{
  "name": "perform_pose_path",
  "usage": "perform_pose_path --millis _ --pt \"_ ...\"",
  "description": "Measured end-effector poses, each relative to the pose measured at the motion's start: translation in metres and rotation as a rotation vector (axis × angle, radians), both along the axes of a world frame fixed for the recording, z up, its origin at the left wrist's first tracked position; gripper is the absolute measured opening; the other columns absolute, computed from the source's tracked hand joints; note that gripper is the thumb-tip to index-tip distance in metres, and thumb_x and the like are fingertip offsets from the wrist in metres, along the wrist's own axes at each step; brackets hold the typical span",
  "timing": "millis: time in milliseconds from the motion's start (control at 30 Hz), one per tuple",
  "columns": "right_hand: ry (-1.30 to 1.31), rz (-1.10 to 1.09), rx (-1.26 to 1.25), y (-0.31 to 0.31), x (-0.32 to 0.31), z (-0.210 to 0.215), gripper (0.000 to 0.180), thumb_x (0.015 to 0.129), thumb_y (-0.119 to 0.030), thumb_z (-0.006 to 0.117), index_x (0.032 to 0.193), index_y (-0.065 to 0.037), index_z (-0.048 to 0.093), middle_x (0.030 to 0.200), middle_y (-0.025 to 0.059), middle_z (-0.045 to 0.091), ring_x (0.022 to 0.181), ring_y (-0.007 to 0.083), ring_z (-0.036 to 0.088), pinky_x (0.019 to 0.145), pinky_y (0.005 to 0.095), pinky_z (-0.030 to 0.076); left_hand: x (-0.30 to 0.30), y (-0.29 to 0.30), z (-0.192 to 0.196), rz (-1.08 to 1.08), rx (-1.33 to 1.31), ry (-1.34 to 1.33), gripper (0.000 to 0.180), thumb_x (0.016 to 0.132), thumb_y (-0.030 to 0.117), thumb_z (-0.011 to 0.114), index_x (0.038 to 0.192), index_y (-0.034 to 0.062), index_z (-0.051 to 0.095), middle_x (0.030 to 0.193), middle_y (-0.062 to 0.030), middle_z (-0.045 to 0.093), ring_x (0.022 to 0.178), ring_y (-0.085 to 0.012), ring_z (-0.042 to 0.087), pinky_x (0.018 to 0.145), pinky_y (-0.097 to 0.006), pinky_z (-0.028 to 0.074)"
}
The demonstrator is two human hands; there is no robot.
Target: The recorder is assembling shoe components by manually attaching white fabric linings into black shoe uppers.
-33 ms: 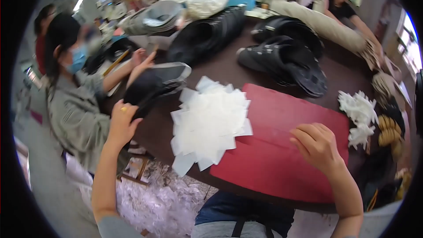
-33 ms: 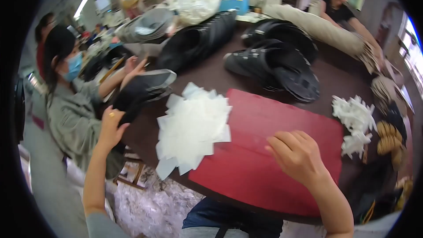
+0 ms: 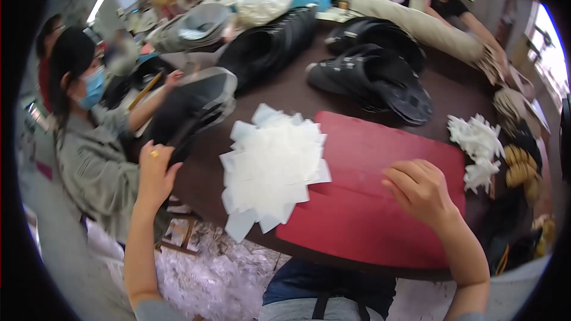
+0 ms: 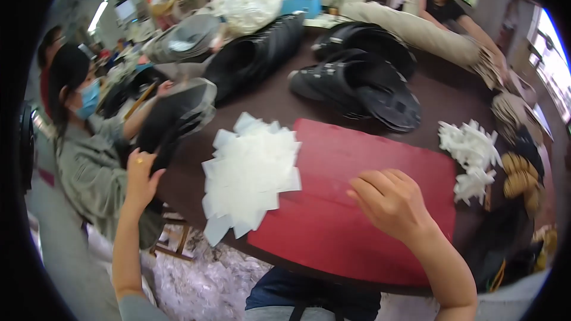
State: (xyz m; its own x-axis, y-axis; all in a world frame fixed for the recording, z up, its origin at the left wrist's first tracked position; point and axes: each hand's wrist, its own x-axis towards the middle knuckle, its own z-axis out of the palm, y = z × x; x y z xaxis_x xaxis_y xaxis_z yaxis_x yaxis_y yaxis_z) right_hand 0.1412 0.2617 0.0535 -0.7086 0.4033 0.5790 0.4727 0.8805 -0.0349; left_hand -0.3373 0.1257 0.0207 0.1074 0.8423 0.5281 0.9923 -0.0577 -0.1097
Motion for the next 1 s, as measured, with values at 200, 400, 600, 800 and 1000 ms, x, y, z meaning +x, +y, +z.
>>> perform_pose_path --millis 200,400,600,800,1000 --pt "0.150 -0.266 -0.192 0.096 0.024 -0.026 0.016 0.083 -0.011 0.066 0.098 -0.006 0.067 0.095 0.0058 0.067 0.071 0.0261 0.062 0.065 0.0323 0.049 0.015 0.044 -0.039 0.230 -0.285 0.054 0.036 0.076 0.010 0.066 0.109 0.0022 0.052 0.102 -0.0166 0.055 0.092 -0.0356 0.050 0.094 -0.045 0.037" --pt "0.136 -0.293 -0.121 0.223 0.068 -0.066 0.020 0.085 -0.014 0.063 0.103 -0.007 0.068 0.096 0.0068 0.068 0.074 0.0274 0.063 0.066 0.0336 0.049 0.075 0.089 0.021 0.184 -0.372 -0.107 0.051 0.080 0.012 0.066 0.128 0.0028 0.051 0.124 -0.0164 0.057 0.112 -0.0358 0.054 0.100 -0.040 0.039" --pt "0.146 -0.344 -0.448 0.248 0.072 -0.071 0.019 0.086 -0.017 0.062 0.101 -0.006 0.068 0.088 0.0093 0.069 0.076 0.0297 0.065 0.069 0.0353 0.050 0.217 0.214 0.021 -0.536 -0.362 -0.285 0.051 0.083 0.009 0.067 0.130 0.0023 0.050 0.137 -0.0154 0.050 0.125 -0.0325 0.049 0.103 -0.038 0.040" --pt "0.317 -0.632 0.109 0.296 0.074 -0.054 0.013 0.085 -0.011 0.053 0.096 -0.006 0.057 0.074 0.0141 0.064 0.070 0.0364 0.062 0.063 0.0437 0.049 0.319 0.353 -0.040 -0.400 -0.477 0.137 0.050 0.090 0.030 0.057 0.135 0.0107 0.048 0.142 -0.0081 0.047 0.133 -0.0277 0.042 0.108 -0.043 0.033" --pt "0.352 -0.175 -0.060 0.215 0.105 0.113 0.024 0.096 -0.011 0.047 0.109 -0.006 0.067 0.086 0.0010 0.064 0.073 0.0092 0.053 0.069 0.0240 0.043 0.267 0.300 0.001 -0.732 -0.630 -1.207 0.048 0.091 0.016 0.055 0.137 0.0049 0.047 0.129 -0.0096 0.059 0.112 -0.0232 0.059 0.092 -0.034 0.047"
